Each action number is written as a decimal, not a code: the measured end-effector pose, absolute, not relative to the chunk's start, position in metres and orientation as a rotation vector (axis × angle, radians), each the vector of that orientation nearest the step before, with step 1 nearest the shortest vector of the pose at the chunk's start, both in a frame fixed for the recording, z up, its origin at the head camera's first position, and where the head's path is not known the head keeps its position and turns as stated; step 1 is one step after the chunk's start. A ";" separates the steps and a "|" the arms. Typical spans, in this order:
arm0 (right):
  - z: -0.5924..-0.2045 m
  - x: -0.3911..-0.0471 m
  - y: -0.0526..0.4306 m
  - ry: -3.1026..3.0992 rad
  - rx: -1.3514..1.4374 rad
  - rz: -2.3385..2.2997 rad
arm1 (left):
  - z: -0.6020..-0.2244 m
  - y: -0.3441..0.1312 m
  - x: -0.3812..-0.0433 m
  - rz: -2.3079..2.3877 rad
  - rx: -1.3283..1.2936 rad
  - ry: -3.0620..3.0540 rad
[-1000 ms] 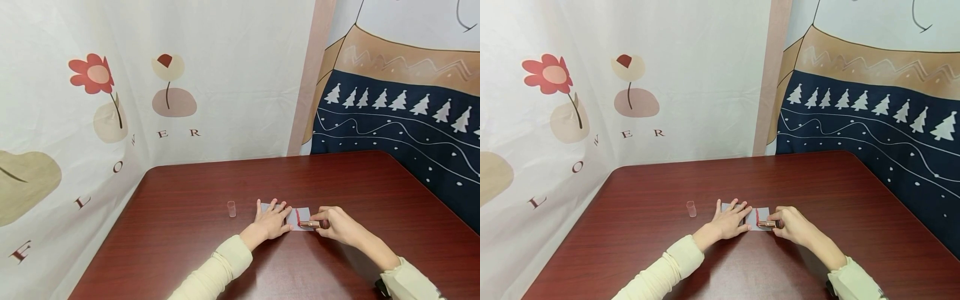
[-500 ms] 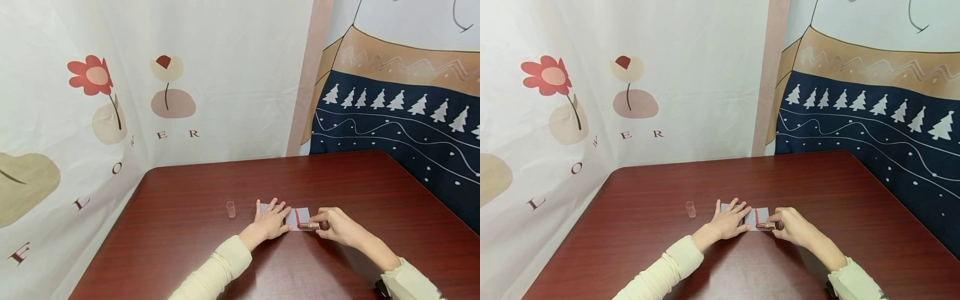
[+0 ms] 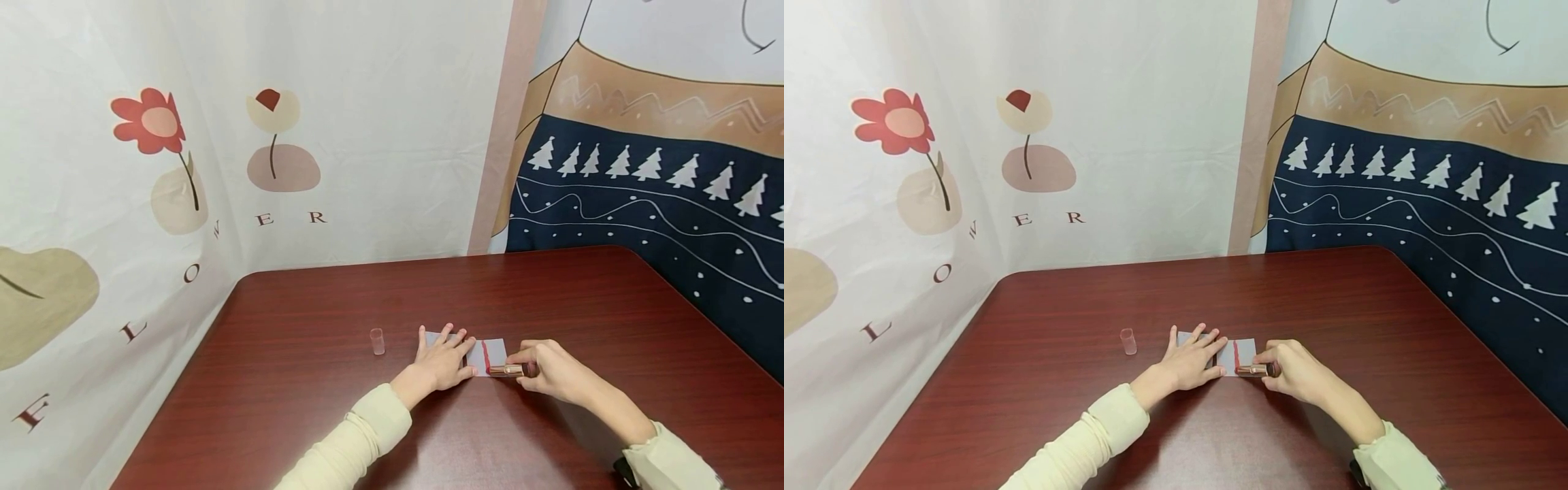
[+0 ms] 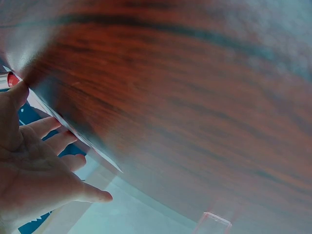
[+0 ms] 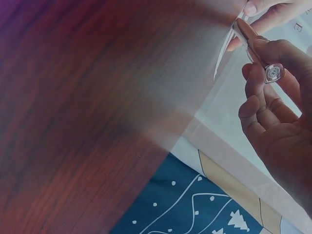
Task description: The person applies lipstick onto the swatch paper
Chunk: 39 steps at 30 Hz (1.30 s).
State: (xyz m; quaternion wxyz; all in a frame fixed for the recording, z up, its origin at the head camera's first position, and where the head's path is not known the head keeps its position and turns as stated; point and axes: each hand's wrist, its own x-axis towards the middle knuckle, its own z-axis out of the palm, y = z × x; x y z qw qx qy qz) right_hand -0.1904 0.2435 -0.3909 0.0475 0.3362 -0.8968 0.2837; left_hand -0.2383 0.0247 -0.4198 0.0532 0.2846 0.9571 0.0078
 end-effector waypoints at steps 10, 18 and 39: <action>-0.392 -0.191 0.243 -2.665 1.077 0.836 | -0.419 0.024 -0.237 0.020 0.891 2.915; -0.391 -0.190 0.243 -2.659 1.089 0.840 | -0.418 0.024 -0.237 0.019 0.890 2.909; -0.393 -0.187 0.250 -2.586 0.967 0.996 | -0.417 0.023 -0.237 0.053 0.871 2.904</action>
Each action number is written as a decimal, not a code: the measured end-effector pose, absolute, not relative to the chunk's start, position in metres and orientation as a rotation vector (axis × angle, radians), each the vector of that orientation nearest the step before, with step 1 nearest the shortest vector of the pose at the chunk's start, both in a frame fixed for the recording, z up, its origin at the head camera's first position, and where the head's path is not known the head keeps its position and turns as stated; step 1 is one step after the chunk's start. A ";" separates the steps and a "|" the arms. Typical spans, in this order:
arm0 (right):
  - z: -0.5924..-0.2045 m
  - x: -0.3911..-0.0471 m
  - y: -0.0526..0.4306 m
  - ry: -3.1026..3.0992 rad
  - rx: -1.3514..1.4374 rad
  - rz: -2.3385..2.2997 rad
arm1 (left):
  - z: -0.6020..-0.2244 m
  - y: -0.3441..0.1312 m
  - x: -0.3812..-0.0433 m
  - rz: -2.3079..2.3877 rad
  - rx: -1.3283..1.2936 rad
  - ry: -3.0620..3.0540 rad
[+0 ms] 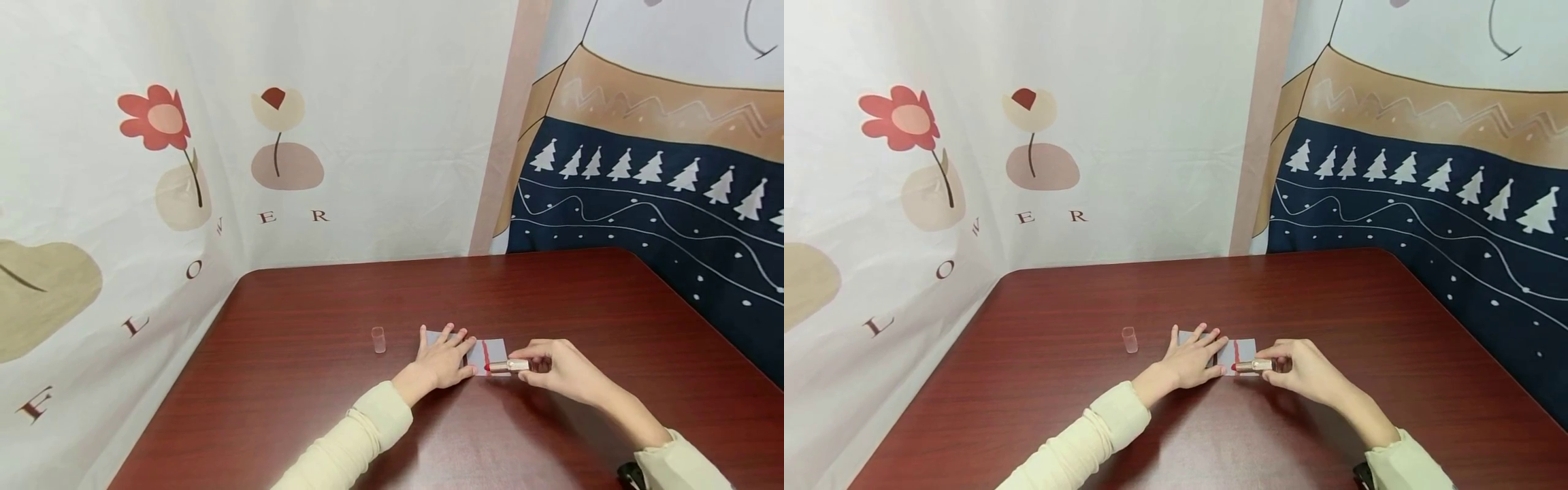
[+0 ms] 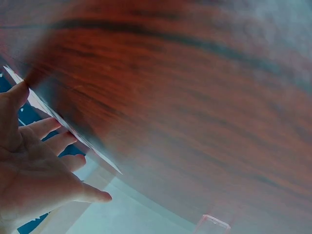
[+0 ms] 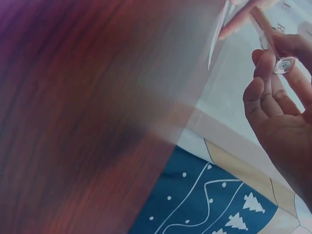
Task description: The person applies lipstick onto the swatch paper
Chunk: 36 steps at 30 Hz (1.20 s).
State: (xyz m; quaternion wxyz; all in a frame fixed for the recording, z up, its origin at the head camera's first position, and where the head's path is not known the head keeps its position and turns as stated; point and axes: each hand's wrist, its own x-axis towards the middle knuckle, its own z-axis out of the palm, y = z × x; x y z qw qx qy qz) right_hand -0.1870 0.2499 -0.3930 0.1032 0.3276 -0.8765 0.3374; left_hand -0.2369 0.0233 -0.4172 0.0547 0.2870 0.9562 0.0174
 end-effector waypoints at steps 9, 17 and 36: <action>-0.394 -0.185 0.250 -2.574 0.791 1.008 | -0.420 0.020 -0.237 0.222 0.803 2.880; -0.394 -0.184 0.245 -2.583 0.647 1.099 | -0.413 0.005 -0.244 0.810 0.726 2.882; -0.385 -0.188 0.194 -2.526 0.404 1.804 | -0.401 0.047 -0.189 2.491 -0.168 1.325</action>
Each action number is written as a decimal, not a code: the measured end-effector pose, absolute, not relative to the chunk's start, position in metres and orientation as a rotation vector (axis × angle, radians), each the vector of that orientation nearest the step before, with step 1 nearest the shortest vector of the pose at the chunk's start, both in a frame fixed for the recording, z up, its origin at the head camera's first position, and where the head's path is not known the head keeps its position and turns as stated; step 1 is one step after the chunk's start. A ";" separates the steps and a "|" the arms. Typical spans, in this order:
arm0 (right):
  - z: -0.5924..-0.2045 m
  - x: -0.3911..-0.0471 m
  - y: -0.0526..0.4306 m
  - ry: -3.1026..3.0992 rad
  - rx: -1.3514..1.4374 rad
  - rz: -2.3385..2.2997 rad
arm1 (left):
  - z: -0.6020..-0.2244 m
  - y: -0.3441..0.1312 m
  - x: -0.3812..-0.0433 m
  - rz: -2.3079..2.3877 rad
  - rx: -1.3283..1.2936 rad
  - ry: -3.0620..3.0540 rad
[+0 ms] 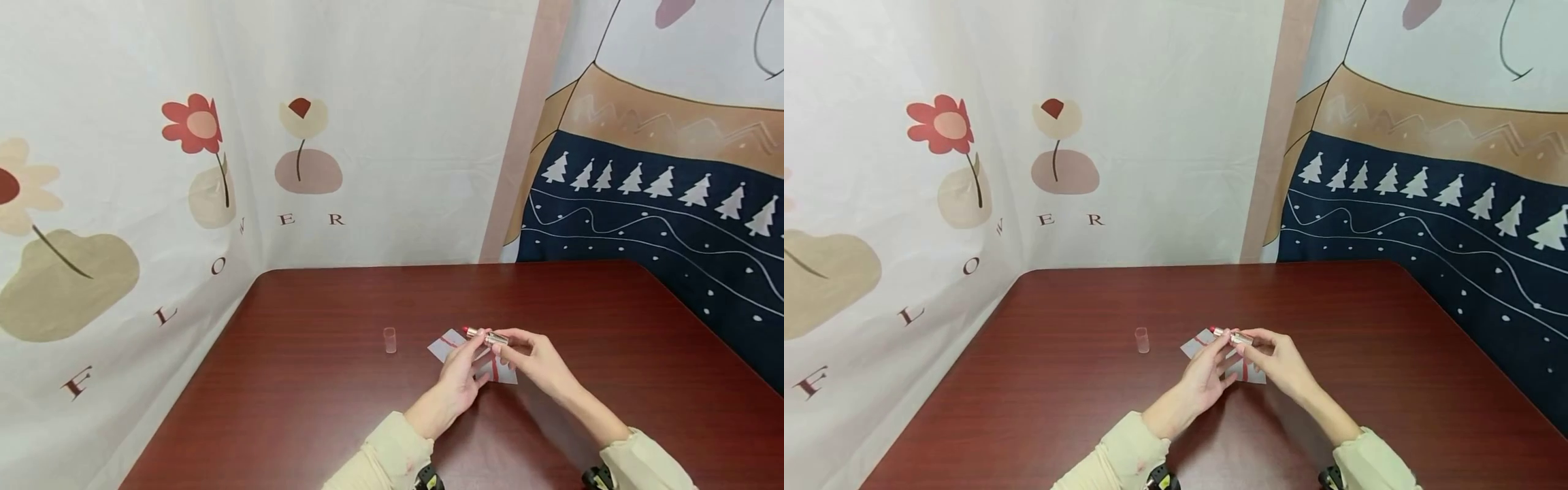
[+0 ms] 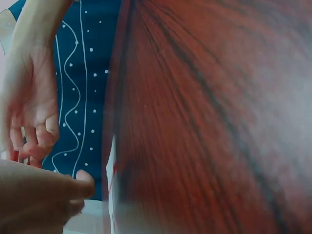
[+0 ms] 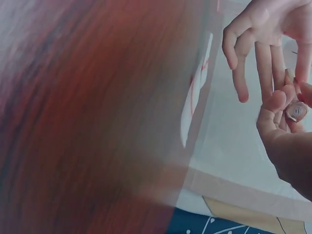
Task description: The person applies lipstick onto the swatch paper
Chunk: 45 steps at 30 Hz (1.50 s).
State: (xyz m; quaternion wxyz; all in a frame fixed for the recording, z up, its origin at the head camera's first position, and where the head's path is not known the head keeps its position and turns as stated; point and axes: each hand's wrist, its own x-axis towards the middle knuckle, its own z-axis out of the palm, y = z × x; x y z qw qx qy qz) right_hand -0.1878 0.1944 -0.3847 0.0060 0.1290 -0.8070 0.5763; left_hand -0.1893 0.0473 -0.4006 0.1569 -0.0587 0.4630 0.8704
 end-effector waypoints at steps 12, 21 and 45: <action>-0.384 -0.187 0.187 -2.573 0.404 2.106 | -0.398 0.055 -0.182 2.640 -0.430 1.362; -0.384 -0.186 0.184 -2.628 0.360 2.101 | -0.397 0.058 -0.180 2.667 -0.477 1.414; -0.390 -0.188 0.186 -2.669 0.428 1.886 | -0.401 0.057 -0.181 2.634 -0.580 1.412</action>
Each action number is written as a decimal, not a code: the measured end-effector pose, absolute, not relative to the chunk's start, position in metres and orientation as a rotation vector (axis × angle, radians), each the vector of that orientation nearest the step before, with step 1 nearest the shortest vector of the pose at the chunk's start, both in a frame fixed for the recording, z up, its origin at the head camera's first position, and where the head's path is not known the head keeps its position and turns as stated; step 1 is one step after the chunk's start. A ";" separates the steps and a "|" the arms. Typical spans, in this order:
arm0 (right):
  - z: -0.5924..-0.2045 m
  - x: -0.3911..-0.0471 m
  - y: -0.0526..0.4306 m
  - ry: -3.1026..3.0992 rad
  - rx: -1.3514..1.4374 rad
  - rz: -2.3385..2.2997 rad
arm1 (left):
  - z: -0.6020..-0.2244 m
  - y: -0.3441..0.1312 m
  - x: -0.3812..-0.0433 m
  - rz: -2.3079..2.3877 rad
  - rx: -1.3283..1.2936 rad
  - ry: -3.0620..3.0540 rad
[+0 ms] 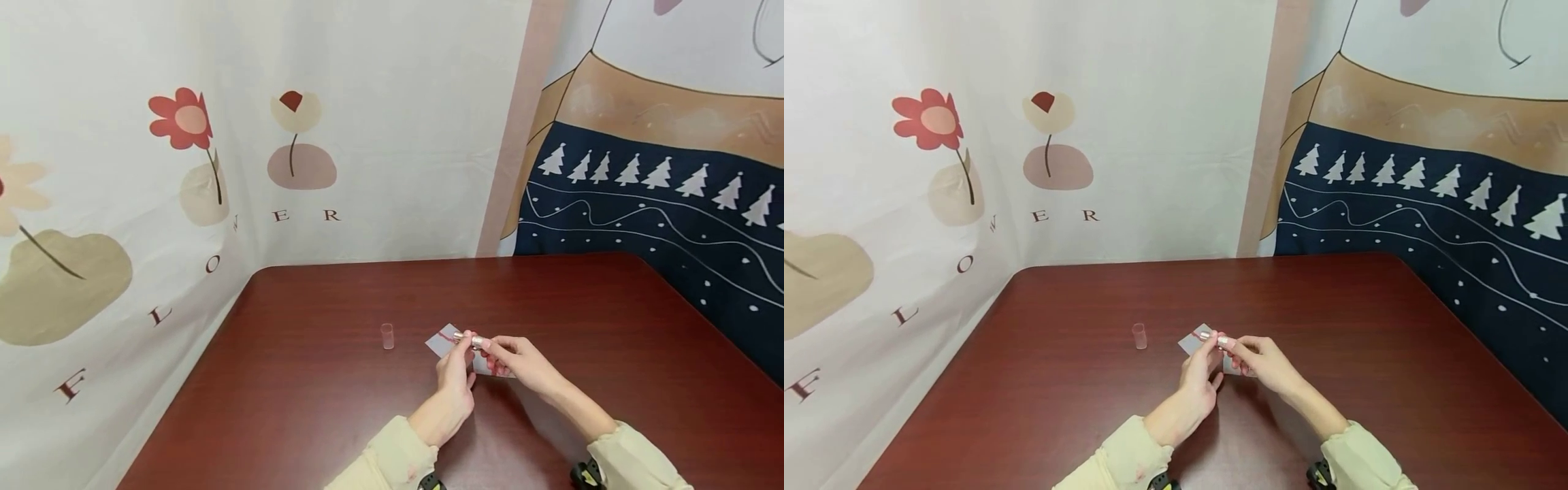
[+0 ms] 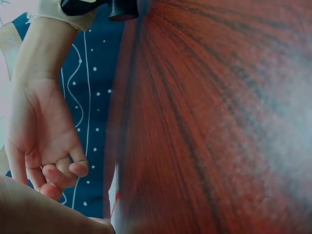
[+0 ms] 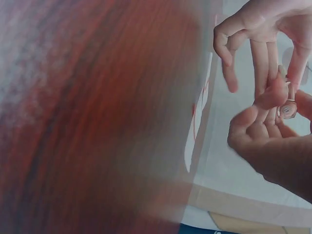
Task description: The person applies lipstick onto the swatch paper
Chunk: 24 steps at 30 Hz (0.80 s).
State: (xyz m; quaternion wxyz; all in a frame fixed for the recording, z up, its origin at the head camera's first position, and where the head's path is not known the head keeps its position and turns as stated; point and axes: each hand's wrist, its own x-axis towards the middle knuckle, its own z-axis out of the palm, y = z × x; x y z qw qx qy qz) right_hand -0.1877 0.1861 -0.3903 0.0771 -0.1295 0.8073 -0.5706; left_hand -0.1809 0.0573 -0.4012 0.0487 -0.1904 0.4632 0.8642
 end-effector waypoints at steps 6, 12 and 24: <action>-0.389 -0.187 0.180 2.520 -0.362 -1.687 | -0.400 0.051 -0.179 2.627 -0.566 1.406; -0.384 -0.186 0.182 2.498 -0.331 -1.746 | -0.389 0.013 -0.171 2.490 -0.320 1.732; -0.381 -0.192 0.191 2.498 -0.343 -1.769 | -0.391 -0.110 -0.227 1.776 -0.010 2.716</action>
